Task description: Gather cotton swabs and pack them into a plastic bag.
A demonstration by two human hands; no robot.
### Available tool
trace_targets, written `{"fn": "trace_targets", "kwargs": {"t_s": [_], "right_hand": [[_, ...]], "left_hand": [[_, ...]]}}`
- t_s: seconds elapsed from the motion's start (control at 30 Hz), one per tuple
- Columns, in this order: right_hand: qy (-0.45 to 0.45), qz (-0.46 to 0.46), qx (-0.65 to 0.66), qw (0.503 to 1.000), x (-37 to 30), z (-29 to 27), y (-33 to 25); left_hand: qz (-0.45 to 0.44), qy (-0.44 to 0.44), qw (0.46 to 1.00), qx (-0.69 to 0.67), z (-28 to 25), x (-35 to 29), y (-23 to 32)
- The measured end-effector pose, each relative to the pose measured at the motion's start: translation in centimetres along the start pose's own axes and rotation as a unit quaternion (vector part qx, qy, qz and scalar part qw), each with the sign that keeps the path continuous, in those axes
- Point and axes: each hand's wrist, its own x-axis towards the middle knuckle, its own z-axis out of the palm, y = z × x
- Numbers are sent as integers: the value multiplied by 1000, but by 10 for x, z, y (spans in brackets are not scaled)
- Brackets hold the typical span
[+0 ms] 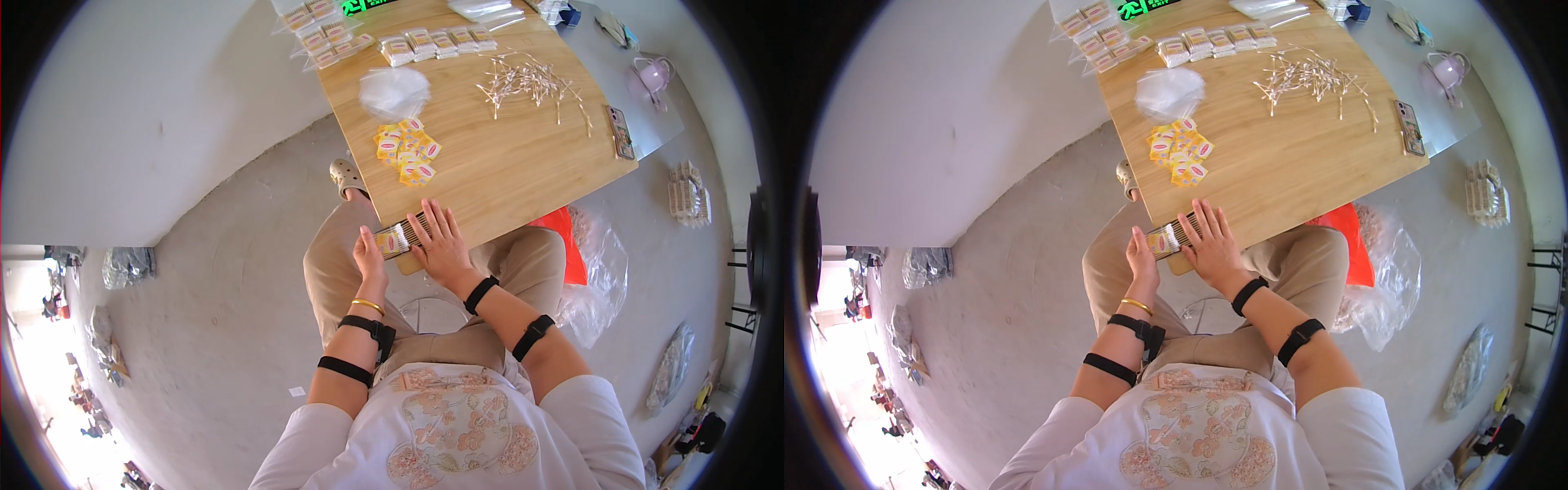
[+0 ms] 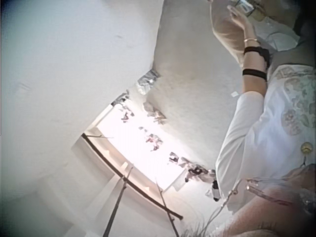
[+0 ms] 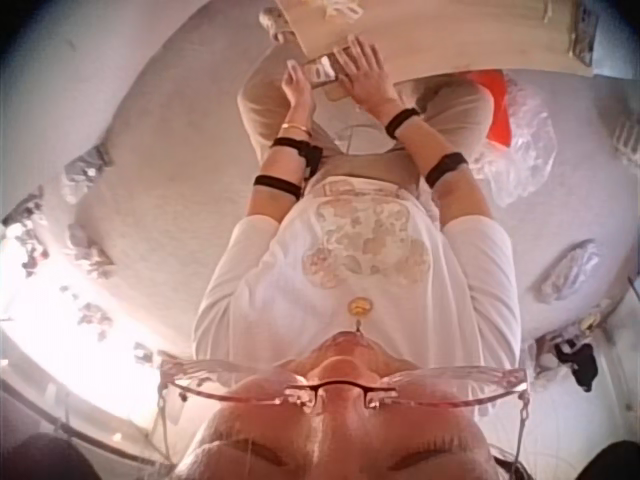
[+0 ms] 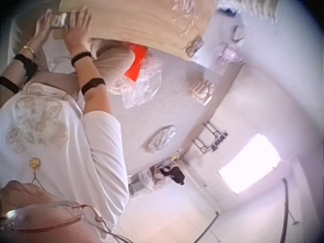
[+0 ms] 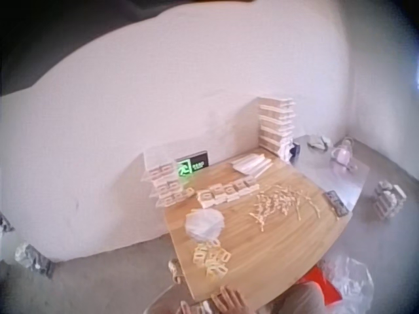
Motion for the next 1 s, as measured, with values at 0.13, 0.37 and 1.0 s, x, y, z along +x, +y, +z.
{"fn": "trace_targets", "kwargs": {"t_s": [0.13, 0.37, 1.0], "right_hand": [[1, -6, -14, 1000, 2, -2, -8], [-23, 9, 64, 998, 4, -18, 35], [-92, -60, -38, 993, 13, -5, -2]], "left_hand": [[26, 13, 999, 19, 2, -5, 7], [-20, -39, 999, -22, -15, -9, 22], [215, 31, 941, 259, -9, -14, 19]]}}
